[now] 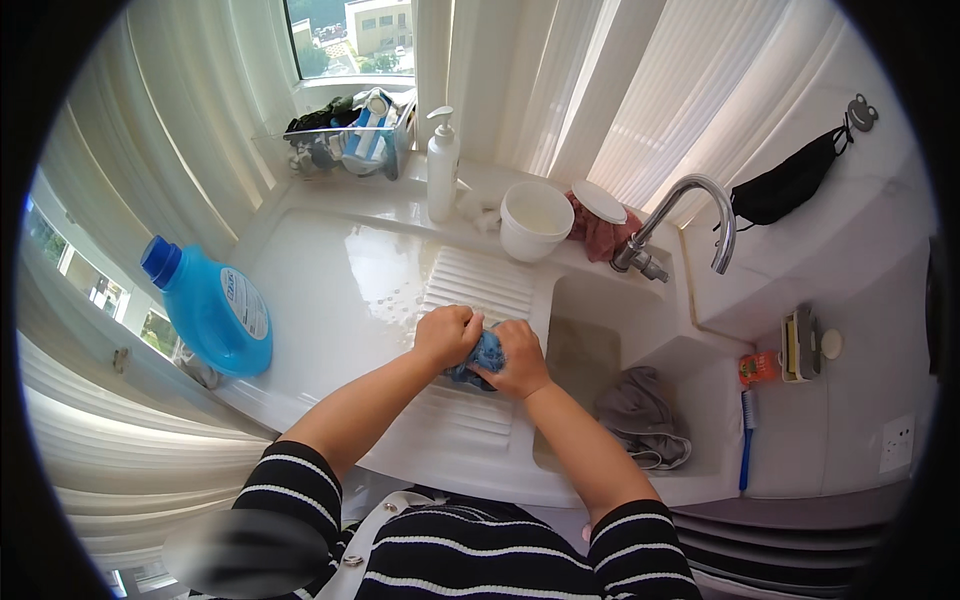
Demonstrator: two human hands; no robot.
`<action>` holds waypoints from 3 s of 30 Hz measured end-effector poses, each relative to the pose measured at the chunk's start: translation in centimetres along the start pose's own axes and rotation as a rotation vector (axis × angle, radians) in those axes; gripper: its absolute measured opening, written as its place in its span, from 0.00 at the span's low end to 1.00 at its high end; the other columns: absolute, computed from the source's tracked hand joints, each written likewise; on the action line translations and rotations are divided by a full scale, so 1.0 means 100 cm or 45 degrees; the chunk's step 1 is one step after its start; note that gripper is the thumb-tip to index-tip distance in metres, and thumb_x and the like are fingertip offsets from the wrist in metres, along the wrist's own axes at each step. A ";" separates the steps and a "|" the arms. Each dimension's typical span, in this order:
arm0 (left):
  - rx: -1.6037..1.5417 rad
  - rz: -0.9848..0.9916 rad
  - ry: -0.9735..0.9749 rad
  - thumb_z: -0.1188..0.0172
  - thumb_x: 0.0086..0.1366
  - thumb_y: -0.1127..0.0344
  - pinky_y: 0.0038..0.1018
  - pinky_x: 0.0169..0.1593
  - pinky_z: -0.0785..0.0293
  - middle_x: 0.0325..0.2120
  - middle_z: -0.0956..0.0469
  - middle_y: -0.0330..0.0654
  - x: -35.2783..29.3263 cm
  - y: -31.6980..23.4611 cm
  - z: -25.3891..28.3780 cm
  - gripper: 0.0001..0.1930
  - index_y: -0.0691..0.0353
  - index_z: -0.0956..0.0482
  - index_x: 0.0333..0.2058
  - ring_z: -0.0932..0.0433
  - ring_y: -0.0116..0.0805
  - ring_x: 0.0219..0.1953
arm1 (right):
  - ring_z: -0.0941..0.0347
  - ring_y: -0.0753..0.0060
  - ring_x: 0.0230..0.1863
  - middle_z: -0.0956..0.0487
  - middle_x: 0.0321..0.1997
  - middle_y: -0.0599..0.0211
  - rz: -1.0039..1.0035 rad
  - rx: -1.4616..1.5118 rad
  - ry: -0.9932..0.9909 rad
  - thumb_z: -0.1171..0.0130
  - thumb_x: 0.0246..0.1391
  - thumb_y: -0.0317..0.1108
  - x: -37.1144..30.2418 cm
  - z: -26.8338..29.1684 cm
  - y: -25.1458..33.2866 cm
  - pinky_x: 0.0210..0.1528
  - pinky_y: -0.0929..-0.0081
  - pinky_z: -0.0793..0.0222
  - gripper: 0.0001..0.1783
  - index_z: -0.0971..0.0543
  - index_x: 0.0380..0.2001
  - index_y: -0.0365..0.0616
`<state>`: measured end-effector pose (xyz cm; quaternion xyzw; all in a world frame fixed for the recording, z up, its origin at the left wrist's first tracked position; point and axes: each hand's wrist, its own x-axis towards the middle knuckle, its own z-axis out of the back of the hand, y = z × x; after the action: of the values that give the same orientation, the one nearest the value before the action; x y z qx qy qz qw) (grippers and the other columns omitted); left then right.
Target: The person hand-washes a blue garment in a white sink. They scrub the fabric on the sink's built-in washboard, rinse it under the faucet, and wring out the excess water. The person repeats this process, ensuring the garment is thoroughly cleaned.
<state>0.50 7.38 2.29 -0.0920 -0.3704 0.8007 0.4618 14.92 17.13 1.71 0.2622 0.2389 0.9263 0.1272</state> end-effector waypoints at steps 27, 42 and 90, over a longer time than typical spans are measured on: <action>-1.214 0.713 -0.267 0.35 0.63 0.66 0.23 0.31 0.25 0.28 0.21 0.39 -0.091 0.035 0.083 0.10 0.68 0.21 0.37 0.23 0.26 0.27 | 0.23 0.62 0.48 0.22 0.48 0.64 -1.327 1.606 -0.720 0.44 0.64 0.48 -0.011 0.098 -0.027 0.51 0.64 0.27 0.23 0.26 0.49 0.37; -1.256 0.751 -0.934 0.36 0.65 0.64 0.23 0.39 0.27 0.32 0.23 0.40 -0.097 0.081 0.175 0.14 0.68 0.24 0.44 0.25 0.27 0.35 | 0.25 0.58 0.53 0.22 0.53 0.56 -0.896 1.792 -0.789 0.50 0.67 0.48 -0.013 0.239 -0.082 0.58 0.59 0.30 0.25 0.27 0.52 0.36; -1.600 -0.125 0.507 0.32 0.50 0.80 0.30 0.55 0.22 0.45 0.21 0.52 0.026 -0.163 0.225 0.32 0.65 0.29 0.56 0.18 0.42 0.44 | 0.27 0.77 0.32 0.21 0.32 0.69 -0.815 1.276 -0.134 0.41 0.43 0.29 0.043 0.304 0.054 0.37 0.81 0.31 0.16 0.19 0.38 0.35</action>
<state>-0.98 2.94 29.79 -0.4734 -0.6783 0.3779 0.4159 27.40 25.43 29.03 0.2508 0.7074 0.6020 0.2726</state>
